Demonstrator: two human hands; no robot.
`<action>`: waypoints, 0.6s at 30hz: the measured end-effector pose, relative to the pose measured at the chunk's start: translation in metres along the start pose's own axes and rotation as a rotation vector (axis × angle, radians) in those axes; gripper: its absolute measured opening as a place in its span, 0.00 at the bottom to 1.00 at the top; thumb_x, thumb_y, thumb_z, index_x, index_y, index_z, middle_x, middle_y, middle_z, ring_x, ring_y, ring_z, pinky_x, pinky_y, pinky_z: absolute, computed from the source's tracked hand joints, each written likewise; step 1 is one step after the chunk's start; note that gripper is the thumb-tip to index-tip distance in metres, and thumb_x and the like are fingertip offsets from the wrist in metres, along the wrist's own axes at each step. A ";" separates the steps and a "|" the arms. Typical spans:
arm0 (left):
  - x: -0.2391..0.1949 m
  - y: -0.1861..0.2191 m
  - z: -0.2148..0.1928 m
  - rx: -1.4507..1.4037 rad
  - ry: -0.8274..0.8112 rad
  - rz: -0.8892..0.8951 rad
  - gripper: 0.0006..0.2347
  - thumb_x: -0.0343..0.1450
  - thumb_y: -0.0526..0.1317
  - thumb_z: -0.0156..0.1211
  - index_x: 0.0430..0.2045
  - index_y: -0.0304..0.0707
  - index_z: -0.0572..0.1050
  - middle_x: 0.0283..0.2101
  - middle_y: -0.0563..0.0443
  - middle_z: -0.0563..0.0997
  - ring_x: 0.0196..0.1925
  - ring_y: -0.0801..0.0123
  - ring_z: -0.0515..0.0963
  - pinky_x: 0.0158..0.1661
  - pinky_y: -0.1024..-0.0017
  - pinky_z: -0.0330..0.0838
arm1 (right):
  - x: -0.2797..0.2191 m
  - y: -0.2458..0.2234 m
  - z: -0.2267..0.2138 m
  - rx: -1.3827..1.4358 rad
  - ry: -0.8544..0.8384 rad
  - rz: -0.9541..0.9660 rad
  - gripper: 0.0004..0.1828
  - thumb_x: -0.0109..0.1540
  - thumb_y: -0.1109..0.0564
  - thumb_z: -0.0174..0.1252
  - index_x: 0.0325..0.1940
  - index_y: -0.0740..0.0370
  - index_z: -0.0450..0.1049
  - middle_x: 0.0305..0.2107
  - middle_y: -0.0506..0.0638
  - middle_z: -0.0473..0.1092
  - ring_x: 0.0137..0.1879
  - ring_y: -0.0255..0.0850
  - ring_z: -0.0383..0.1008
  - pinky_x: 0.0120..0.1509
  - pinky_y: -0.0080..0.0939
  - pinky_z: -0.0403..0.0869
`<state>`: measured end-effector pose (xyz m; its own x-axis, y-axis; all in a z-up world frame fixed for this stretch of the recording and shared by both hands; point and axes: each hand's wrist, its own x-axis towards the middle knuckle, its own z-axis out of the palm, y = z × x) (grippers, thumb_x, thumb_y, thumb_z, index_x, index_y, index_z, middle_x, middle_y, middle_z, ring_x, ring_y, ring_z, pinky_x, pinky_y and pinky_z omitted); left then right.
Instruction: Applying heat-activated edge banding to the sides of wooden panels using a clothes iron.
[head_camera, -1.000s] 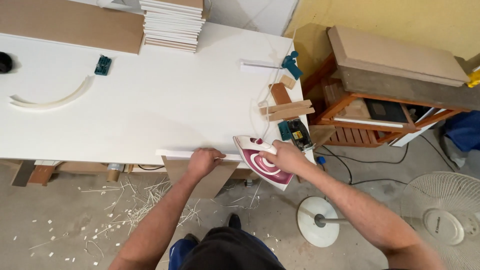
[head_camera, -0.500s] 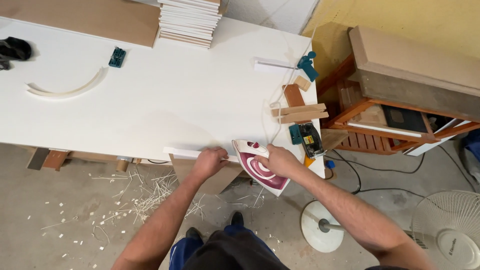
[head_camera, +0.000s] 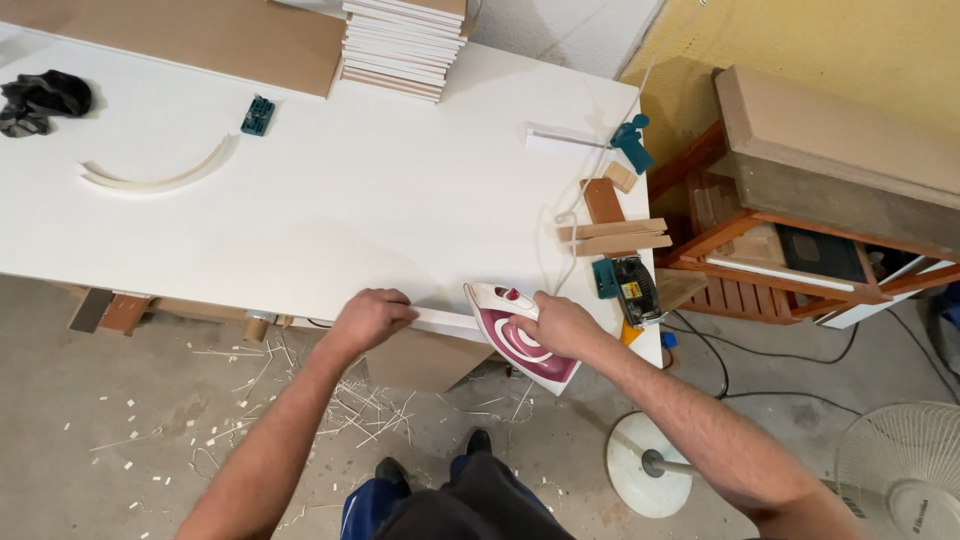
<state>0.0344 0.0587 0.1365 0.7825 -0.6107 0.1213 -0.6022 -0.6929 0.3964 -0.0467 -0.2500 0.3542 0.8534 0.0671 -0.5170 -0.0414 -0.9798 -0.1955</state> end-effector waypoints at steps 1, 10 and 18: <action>-0.007 -0.010 -0.008 0.018 -0.007 -0.022 0.04 0.69 0.47 0.67 0.34 0.63 0.85 0.46 0.65 0.84 0.50 0.67 0.84 0.51 0.67 0.76 | 0.001 -0.001 -0.001 0.003 -0.009 -0.004 0.35 0.67 0.30 0.45 0.50 0.68 0.70 0.41 0.68 0.76 0.54 0.63 0.78 0.56 0.59 0.77; -0.013 -0.016 -0.020 -0.021 0.001 -0.035 0.04 0.69 0.46 0.66 0.34 0.63 0.85 0.44 0.63 0.86 0.49 0.68 0.85 0.51 0.69 0.77 | 0.010 -0.032 0.001 -0.025 -0.008 -0.061 0.31 0.68 0.35 0.47 0.52 0.69 0.70 0.42 0.68 0.75 0.54 0.63 0.77 0.56 0.59 0.76; -0.011 -0.023 -0.006 -0.052 0.040 -0.048 0.03 0.68 0.45 0.68 0.32 0.61 0.86 0.41 0.63 0.87 0.46 0.68 0.85 0.48 0.69 0.78 | 0.025 -0.067 0.006 -0.029 0.006 -0.127 0.32 0.67 0.34 0.47 0.53 0.68 0.70 0.42 0.67 0.76 0.54 0.63 0.78 0.55 0.60 0.76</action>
<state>0.0401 0.0837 0.1314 0.8163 -0.5611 0.1368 -0.5560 -0.6994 0.4490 -0.0259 -0.1812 0.3496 0.8539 0.1895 -0.4846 0.0817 -0.9686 -0.2349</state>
